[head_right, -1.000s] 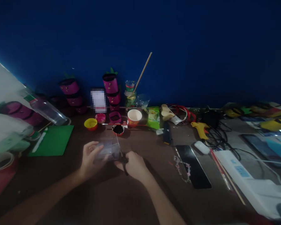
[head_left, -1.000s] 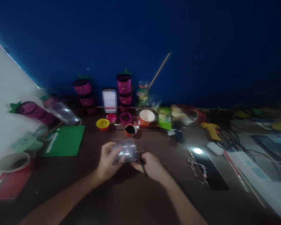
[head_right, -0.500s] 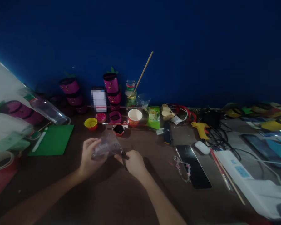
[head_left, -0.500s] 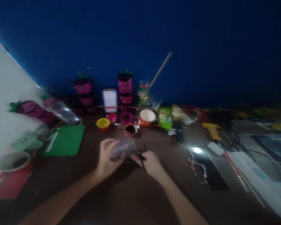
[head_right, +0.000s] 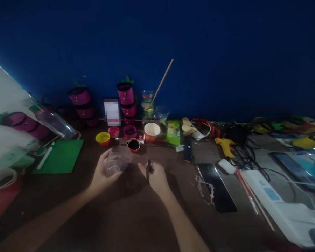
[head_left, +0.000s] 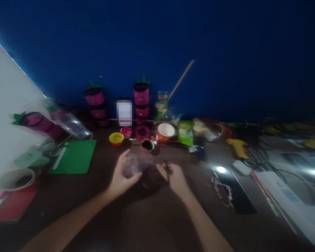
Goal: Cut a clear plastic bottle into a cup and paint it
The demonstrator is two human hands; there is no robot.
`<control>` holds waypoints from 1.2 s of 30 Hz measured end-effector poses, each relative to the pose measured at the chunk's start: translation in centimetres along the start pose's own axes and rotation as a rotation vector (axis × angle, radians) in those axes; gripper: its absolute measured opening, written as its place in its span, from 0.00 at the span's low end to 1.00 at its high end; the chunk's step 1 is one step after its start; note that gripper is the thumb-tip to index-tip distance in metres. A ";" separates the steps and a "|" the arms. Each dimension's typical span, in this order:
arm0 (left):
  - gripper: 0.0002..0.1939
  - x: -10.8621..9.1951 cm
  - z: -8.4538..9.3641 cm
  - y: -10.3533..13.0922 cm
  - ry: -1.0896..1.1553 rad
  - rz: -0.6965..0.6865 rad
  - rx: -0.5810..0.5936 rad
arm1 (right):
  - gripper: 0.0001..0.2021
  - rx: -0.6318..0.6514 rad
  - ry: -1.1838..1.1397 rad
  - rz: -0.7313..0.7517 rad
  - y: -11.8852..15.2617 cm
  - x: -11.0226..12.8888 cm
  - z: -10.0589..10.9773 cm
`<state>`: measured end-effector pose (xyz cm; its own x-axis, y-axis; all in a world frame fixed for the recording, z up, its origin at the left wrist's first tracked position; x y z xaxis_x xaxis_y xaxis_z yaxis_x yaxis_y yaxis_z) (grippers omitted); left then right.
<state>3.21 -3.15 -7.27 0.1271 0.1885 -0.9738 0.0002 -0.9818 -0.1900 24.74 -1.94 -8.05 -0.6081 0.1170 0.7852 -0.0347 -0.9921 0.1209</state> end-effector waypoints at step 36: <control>0.33 0.4 -0.7 0.4 0.175 0.458 0.164 | 0.14 -0.192 -0.242 0.023 2.5 5.2 0.9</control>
<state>4.01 -3.53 -7.65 0.2422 -0.2808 -0.9287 -0.2479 -0.9433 0.2206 22.16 -3.81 -3.10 -0.4046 0.0794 0.9110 -0.1864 -0.9825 0.0029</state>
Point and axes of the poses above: each hand's wrist, its own y-axis away from the middle knuckle, its own z-axis out of the back of the hand, x = y × z, the point moved 1 cm from there along -y, towards the middle knuckle, and after that the axes turned 10 degrees about y, right-handed, at the moved point
